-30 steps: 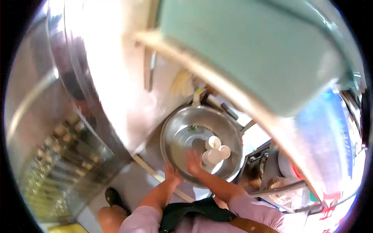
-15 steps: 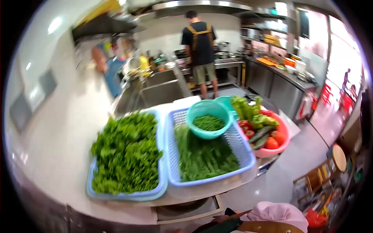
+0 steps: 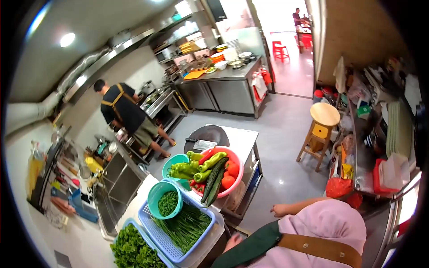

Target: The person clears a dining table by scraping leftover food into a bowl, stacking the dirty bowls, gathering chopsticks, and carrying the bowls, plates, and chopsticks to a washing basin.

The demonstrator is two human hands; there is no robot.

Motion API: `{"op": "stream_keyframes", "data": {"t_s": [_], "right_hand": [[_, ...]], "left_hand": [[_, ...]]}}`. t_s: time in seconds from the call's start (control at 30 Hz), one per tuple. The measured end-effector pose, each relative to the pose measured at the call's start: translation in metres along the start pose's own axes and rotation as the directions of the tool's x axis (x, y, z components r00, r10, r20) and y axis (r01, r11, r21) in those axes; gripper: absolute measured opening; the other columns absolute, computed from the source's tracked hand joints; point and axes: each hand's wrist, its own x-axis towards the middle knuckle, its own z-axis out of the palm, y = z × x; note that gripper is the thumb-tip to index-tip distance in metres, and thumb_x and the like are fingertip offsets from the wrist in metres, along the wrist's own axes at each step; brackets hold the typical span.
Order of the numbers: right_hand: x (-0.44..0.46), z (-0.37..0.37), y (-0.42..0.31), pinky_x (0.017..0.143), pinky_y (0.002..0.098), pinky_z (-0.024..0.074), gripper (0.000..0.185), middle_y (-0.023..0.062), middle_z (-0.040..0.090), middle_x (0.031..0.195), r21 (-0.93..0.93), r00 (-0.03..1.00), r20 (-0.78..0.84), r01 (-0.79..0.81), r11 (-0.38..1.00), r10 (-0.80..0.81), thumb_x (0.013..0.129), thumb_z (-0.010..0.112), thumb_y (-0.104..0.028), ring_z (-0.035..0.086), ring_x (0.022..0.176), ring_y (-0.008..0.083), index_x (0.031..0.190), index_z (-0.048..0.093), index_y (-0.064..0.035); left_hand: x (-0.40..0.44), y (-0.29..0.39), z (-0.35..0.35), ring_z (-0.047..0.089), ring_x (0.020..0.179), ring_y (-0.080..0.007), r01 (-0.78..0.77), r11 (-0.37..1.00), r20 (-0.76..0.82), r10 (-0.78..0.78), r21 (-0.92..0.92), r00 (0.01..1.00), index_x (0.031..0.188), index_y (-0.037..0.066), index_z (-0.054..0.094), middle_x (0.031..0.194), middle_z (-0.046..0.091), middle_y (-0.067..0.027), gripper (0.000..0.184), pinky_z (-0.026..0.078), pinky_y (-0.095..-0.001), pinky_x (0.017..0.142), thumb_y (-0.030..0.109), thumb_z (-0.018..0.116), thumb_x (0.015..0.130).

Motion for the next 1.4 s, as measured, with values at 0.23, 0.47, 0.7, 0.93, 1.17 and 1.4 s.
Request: {"op": "stream_keyframes", "data": {"t_s": [0.23,0.47,0.7,0.93,1.17,1.4], "right_hand": [[-0.079,0.007,0.022,0.091,0.0394,0.035,0.048,0.0215,0.039,0.121,0.049,0.917,-0.326,-0.226,0.973,0.23,0.072,0.055,-0.027,0.04,0.11,0.0335,0.117,0.046,-0.0141],[-0.084,-0.013,0.098,0.083,0.0369,0.0412,0.038,0.0183,0.05,0.108,0.305,0.72,-0.419,-0.462,0.833,0.553,0.072,0.058,-0.022,0.05,0.099,0.0271,0.108,0.054,-0.0122],[-0.033,-0.056,0.244,0.06,0.0267,0.0463,0.03,0.0069,0.062,0.067,0.848,0.73,-0.418,0.101,0.52,0.541,0.071,0.058,-0.018,0.06,0.065,0.0134,0.099,0.057,-0.0069],[-0.079,-0.229,0.321,0.058,0.025,0.045,0.024,0.0058,0.061,0.069,0.748,0.566,-0.574,0.067,0.66,0.592,0.075,0.056,-0.012,0.057,0.062,0.0109,0.095,0.056,-0.0004],[0.003,-0.32,0.42,0.048,0.0191,0.0389,0.022,0.0044,0.054,0.067,0.83,0.441,-0.502,0.486,0.272,0.744,0.076,0.055,-0.007,0.047,0.052,0.0078,0.097,0.052,-0.0004],[0.042,-0.452,0.494,0.037,0.0177,0.0289,0.012,0.0046,0.054,0.066,0.863,0.425,-0.309,0.501,0.063,0.85,0.08,0.052,-0.012,0.038,0.043,0.0051,0.089,0.053,-0.0033]], "left_hand": [[0.063,0.163,0.005,0.041,0.112,-0.0286,-0.412,0.9,0.03,0.412,0.14,0.911,0.11,0.003,0.05,0.123,0.038,-0.0194,0.039,0.031,-0.0332,0.094,0.023,0.057,0.077],[0.125,0.269,0.033,0.046,0.101,-0.0124,0.029,0.957,0.346,0.076,-0.288,0.935,0.113,0.006,0.048,0.108,0.05,-0.007,0.034,0.038,-0.024,0.085,0.014,0.056,0.08],[0.279,0.326,0.096,0.049,0.098,-0.0142,0.025,0.999,0.458,-0.039,0.036,0.888,0.115,0.006,0.046,0.109,0.051,-0.0076,0.041,0.042,-0.0261,0.077,0.027,0.056,0.08],[0.409,0.416,0.116,0.046,0.099,-0.0146,0.326,0.807,0.422,-0.106,-0.493,0.9,0.108,0.014,0.047,0.113,0.049,0.0036,0.034,0.043,-0.0313,0.07,0.029,0.057,0.079],[0.516,0.426,0.077,0.048,0.092,-0.0176,0.357,0.745,0.251,-0.258,-0.563,0.933,0.102,0.013,0.05,0.105,0.05,0.0007,0.026,0.04,-0.0363,0.074,0.026,0.054,0.08],[0.686,0.457,0.065,0.049,0.087,-0.0146,0.282,0.912,0.008,-0.293,-0.298,0.956,0.106,0.009,0.05,0.099,0.052,-0.0036,0.034,0.042,-0.0312,0.068,0.029,0.054,0.078]]}}
